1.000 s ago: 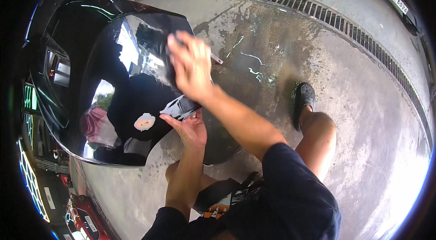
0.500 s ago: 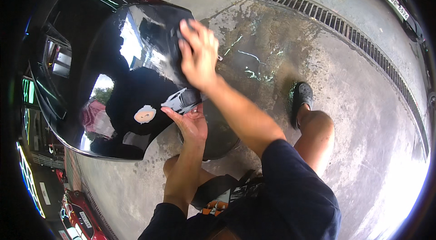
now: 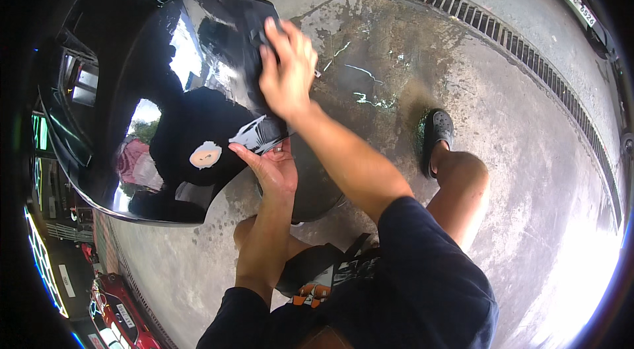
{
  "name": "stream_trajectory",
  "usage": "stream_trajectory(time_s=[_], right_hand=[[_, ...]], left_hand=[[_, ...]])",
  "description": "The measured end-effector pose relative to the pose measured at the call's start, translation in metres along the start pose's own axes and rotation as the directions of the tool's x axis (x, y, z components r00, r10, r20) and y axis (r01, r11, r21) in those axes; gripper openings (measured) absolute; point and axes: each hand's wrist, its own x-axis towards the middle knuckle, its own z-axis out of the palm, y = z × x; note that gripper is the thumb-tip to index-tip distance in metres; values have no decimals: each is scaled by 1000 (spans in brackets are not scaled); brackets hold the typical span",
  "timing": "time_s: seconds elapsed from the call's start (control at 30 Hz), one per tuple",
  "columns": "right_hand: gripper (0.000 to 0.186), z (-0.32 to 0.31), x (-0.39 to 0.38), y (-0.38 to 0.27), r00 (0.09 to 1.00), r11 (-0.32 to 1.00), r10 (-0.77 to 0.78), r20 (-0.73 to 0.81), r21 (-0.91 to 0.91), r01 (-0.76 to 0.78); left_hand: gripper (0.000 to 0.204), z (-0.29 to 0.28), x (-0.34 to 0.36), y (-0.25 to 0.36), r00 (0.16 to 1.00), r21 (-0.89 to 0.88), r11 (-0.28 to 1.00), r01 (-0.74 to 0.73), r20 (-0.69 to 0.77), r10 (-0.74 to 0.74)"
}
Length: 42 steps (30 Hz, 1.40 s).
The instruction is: The person kneels on the floor and uses a black plastic scraper to remove a white substance from a detached black car bumper. They repeatedly scrape the surface, wipe it with a yellow cloth, and rinse the scraper in a bucket of water.
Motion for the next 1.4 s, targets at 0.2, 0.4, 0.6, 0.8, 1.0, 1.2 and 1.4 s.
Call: stream_trajectory(time_s=[0.2,0.4,0.6,0.8,1.0,1.2,1.4], right_hand=[[51,-17,-27,2,999,998,39,25,38,-40],[52,-23,-62,12,998,999,12,-60,38,-9],[49,4,25,18,1000,1000,4,-22,13,-4],[48,-65,-131,34,928,941,330,170,19,-338],[49,-105,-56,36,919,995,82,386,-90,-50],[50,-196,5,13,375,878,329,867,-427,215],[51,-236,-12,38,142,757,506,851,-517,400]], left_hand=[[93,1,2,-3,998,-33,997,-67,0,67],[91,-11,5,-4,998,-94,995,41,-42,-45],[91,1,1,-5,996,-41,995,-87,23,88],[87,-16,20,-6,997,-110,993,-47,-64,41],[91,-29,31,-7,998,-73,996,53,46,-49],[81,-11,-7,4,982,178,966,188,-50,-181],[34,36,-108,45,616,800,594,-80,509,-602]])
